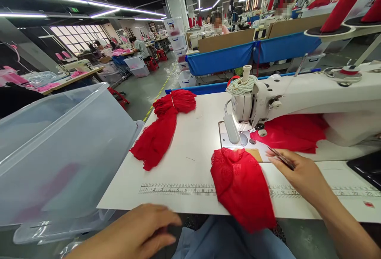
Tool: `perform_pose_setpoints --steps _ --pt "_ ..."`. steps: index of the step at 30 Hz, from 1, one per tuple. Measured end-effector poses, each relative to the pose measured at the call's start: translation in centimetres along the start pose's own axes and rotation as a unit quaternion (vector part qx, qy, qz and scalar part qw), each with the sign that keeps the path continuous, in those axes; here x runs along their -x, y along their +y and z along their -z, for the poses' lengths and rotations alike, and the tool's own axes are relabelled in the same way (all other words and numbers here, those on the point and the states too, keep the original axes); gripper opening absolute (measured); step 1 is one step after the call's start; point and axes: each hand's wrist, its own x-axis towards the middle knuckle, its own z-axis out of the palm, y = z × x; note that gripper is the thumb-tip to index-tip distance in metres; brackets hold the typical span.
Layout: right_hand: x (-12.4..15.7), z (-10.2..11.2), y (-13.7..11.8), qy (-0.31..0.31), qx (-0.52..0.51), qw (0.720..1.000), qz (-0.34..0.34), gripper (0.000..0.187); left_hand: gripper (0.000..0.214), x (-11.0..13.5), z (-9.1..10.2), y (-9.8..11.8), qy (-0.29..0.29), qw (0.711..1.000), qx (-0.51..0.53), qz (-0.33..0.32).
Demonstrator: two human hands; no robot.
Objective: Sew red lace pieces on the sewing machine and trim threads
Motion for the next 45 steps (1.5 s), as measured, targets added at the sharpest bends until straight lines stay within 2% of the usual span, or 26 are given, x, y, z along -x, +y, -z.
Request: perform_pose_setpoints --steps 1,2,4,7,9,13,15,17,27,29,32,33,35,37,38,41,45 --pt "-0.4 -0.8 -0.5 -0.020 -0.006 1.000 0.005 0.036 0.025 -1.4 0.3 1.1 -0.009 1.000 -0.009 -0.028" --pt "-0.7 -1.4 -0.9 -0.035 -0.010 0.999 0.011 0.037 0.026 -3.0 0.5 2.2 0.005 0.998 -0.018 -0.058" --pt "-1.2 -2.4 -1.4 -0.056 -0.016 0.998 0.025 0.036 0.027 -6.4 0.9 4.1 0.053 0.989 -0.036 -0.132" --pt "-1.4 -3.3 -1.8 -0.059 -0.017 0.997 0.042 0.034 0.027 -11.7 0.4 6.1 0.149 0.969 -0.046 -0.190" --pt "-1.4 -3.6 -1.9 -0.055 -0.015 0.997 0.047 0.032 0.028 -14.8 -0.4 7.3 0.177 0.956 -0.060 -0.227" --pt "-1.2 -3.7 -1.9 -0.040 -0.006 0.998 0.040 0.032 0.034 -19.4 -2.2 9.3 0.196 0.962 -0.052 -0.183" --pt "-1.0 -3.5 -1.8 -0.041 -0.005 0.998 0.039 0.032 0.023 -20.5 -2.8 9.8 0.189 0.967 0.025 -0.169" --pt "-0.7 -3.4 -1.8 -0.051 -0.007 0.998 0.041 0.030 0.012 -20.9 -2.9 9.9 0.166 0.966 0.098 -0.171" --pt "0.7 -3.3 -2.9 -0.114 -0.087 0.988 0.055 0.032 0.024 -18.9 -1.3 8.8 0.024 0.950 0.256 -0.179" --pt "0.8 -3.3 -3.0 -0.118 -0.095 0.987 0.054 0.032 0.024 -18.6 -1.1 8.8 -0.019 0.937 0.288 -0.198" --pt "1.0 -3.4 -3.0 -0.126 -0.107 0.985 0.056 0.032 0.027 -18.6 -1.2 8.8 -0.060 0.901 0.372 -0.213" --pt "1.1 -3.6 -3.0 -0.109 -0.107 0.986 0.060 0.031 0.029 -18.6 -1.4 8.8 -0.062 0.890 0.402 -0.204" --pt "1.4 -3.9 -3.0 -0.018 -0.090 0.992 0.081 0.026 0.030 -18.9 -1.7 8.6 -0.050 0.880 0.439 -0.173" --pt "1.6 -4.2 -3.0 0.090 -0.061 0.984 0.141 0.018 0.028 -19.0 -2.1 8.5 -0.038 0.878 0.453 -0.153" --pt "1.8 -4.4 -3.0 0.120 -0.047 0.975 0.183 0.015 0.027 -19.1 -2.2 8.5 -0.035 0.876 0.456 -0.150" --pt "1.9 -4.7 -3.0 0.108 0.000 0.952 0.286 0.019 0.028 -19.0 -2.4 8.6 -0.036 0.871 0.463 -0.158" --pt "1.6 -5.3 -2.6 0.097 0.139 0.938 0.302 0.022 0.025 -18.9 -2.5 8.5 -0.019 0.880 0.440 -0.176"
